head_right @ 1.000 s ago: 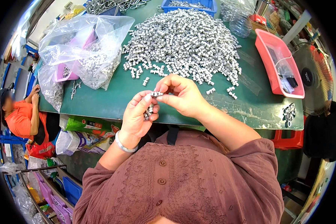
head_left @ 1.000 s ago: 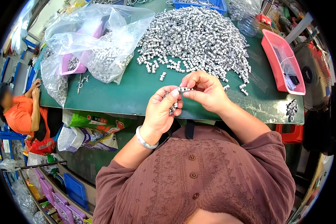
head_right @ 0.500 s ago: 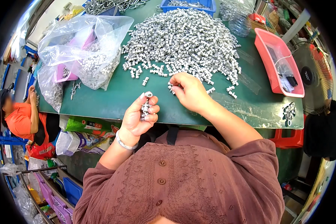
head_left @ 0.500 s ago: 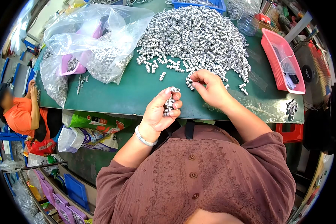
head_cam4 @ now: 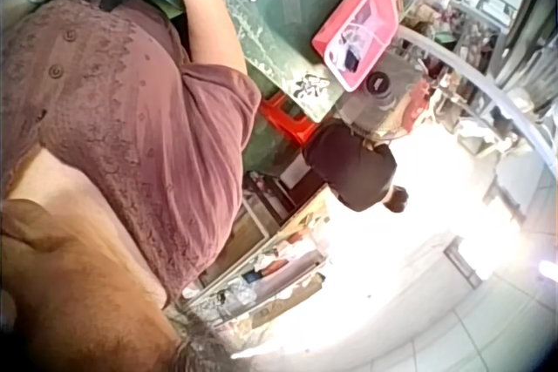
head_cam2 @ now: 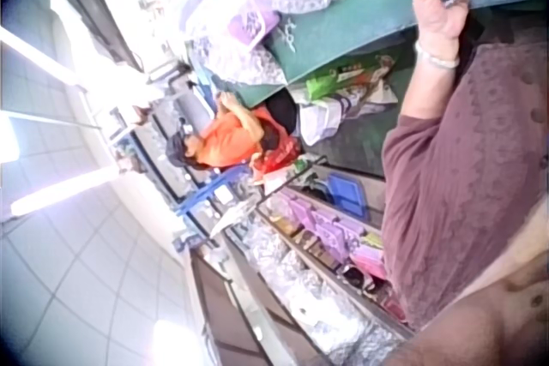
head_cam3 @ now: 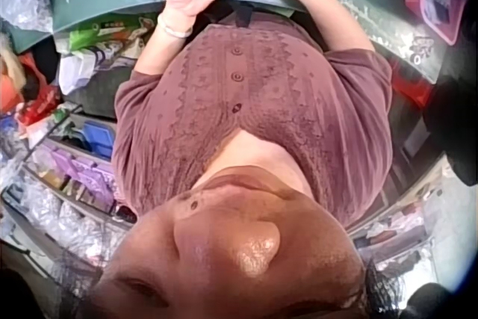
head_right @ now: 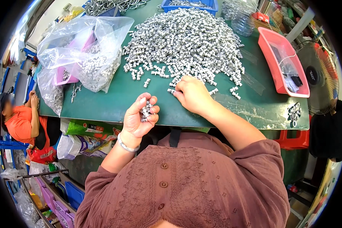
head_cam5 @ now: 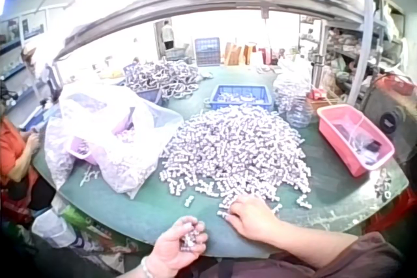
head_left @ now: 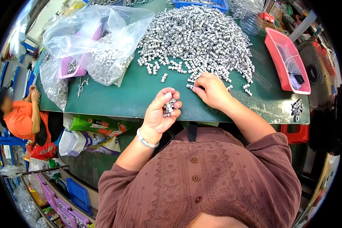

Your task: The person sorts through a pile of metal hardware components by hand on a green workbench, picking up individual pieces to group them together.

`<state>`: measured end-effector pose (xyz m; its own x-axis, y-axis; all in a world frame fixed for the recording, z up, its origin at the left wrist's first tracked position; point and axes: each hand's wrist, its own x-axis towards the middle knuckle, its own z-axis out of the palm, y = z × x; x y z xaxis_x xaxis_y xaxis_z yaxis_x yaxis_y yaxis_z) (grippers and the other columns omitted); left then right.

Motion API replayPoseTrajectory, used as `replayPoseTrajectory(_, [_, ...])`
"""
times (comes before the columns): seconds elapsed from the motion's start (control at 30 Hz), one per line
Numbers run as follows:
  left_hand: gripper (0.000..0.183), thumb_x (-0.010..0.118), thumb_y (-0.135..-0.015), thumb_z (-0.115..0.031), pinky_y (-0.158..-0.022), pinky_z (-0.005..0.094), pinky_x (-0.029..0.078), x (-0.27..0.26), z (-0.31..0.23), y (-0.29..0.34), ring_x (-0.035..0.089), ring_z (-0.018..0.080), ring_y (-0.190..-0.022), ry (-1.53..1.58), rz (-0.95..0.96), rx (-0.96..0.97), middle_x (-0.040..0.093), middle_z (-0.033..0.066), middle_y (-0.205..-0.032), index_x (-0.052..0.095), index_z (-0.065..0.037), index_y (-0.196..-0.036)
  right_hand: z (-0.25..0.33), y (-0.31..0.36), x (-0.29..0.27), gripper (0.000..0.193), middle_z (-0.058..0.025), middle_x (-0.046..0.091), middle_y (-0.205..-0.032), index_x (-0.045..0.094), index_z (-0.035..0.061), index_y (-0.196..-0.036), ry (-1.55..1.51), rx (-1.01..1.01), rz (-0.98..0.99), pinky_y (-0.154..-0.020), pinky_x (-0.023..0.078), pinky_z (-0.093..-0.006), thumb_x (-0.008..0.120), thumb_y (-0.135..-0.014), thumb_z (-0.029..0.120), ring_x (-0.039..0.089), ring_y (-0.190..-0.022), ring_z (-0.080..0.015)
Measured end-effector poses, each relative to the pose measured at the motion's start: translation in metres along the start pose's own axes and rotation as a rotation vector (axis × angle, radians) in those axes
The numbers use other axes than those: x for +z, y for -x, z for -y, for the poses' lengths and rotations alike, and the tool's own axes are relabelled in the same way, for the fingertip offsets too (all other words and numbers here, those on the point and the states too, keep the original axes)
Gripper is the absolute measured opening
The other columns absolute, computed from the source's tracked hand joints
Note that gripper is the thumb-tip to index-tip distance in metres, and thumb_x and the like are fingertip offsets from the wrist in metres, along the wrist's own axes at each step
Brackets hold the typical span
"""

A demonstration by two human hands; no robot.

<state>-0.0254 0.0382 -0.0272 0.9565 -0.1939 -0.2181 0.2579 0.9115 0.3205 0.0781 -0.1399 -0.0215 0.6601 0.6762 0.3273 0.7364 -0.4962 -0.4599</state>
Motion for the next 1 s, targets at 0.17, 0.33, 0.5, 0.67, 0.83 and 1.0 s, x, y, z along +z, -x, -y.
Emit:
replayPoseTrajectory(0.17, [0.014,0.055,-0.082,-0.008,-0.048,0.0208,0.039,0.001,0.001,0.0,0.048,0.0136,-0.067,-0.131,-0.029,0.05,0.052,0.0042,-0.084,0.054,-0.009,-0.095,0.007,0.0,-0.007,0.007,-0.0056,0.054,-0.078,0.059,0.0012,-0.081,-0.661,0.083,0.069,-0.065,0.042,-0.0263,0.06,-0.078,0.007,0.053,-0.072,-0.0159])
replayPoseTrajectory(0.33, [0.019,0.056,-0.082,-0.006,-0.047,0.0208,0.039,0.017,0.007,0.003,0.05,0.012,-0.063,-0.435,-0.049,0.194,0.055,0.0042,-0.083,0.054,-0.009,-0.1,0.016,-0.003,-0.016,0.008,-0.0044,0.054,-0.08,0.059,0.0006,-0.084,-0.772,-0.034,0.078,-0.066,0.042,-0.0258,0.058,-0.08,0.007,0.051,-0.073,-0.0136])
replayPoseTrajectory(0.5, [0.02,0.056,-0.083,-0.008,-0.047,0.0206,0.039,0.022,0.007,0.003,0.05,0.012,-0.063,-0.502,-0.039,0.196,0.055,0.0039,-0.081,0.054,-0.008,-0.103,0.023,-0.003,-0.019,0.008,-0.0049,0.054,-0.08,0.059,0.0005,-0.084,-0.745,-0.085,0.095,-0.066,0.042,-0.0259,0.058,-0.08,0.008,0.051,-0.074,-0.0146])
replayPoseTrajectory(0.67, [0.014,0.054,-0.086,-0.015,-0.047,0.0192,0.038,0.021,0.006,0.002,0.048,0.0116,-0.063,-0.381,-0.047,0.123,0.054,0.0037,-0.081,0.054,-0.009,-0.099,0.025,-0.003,-0.019,0.01,-0.0058,0.054,-0.077,0.06,0.0004,-0.082,-0.739,-0.112,0.074,-0.065,0.042,-0.0264,0.058,-0.081,0.01,0.051,-0.072,-0.0155])
replayPoseTrajectory(0.83, [0.013,0.05,-0.088,-0.022,-0.044,0.0193,0.037,0.012,0.003,-0.002,0.044,0.0125,-0.062,-0.013,-0.034,-0.055,0.05,0.0034,-0.081,0.052,-0.01,-0.093,0.008,-0.006,-0.014,0.012,-0.0083,0.054,-0.076,0.06,-0.0002,-0.082,-0.624,-0.011,0.068,-0.064,0.043,-0.0292,0.058,-0.079,0.011,0.053,-0.072,-0.0194])
replayPoseTrajectory(1.0, [0.013,0.049,-0.088,-0.021,-0.044,0.0197,0.037,0.011,0.002,-0.003,0.044,0.0126,-0.061,0.086,0.01,-0.094,0.049,0.004,-0.082,0.052,-0.009,-0.093,-0.005,-0.005,-0.006,0.02,-0.0133,0.053,-0.081,0.059,0.0032,-0.088,-0.055,0.023,-0.009,-0.07,0.043,-0.0382,0.063,-0.07,0.011,0.053,-0.081,-0.0307])
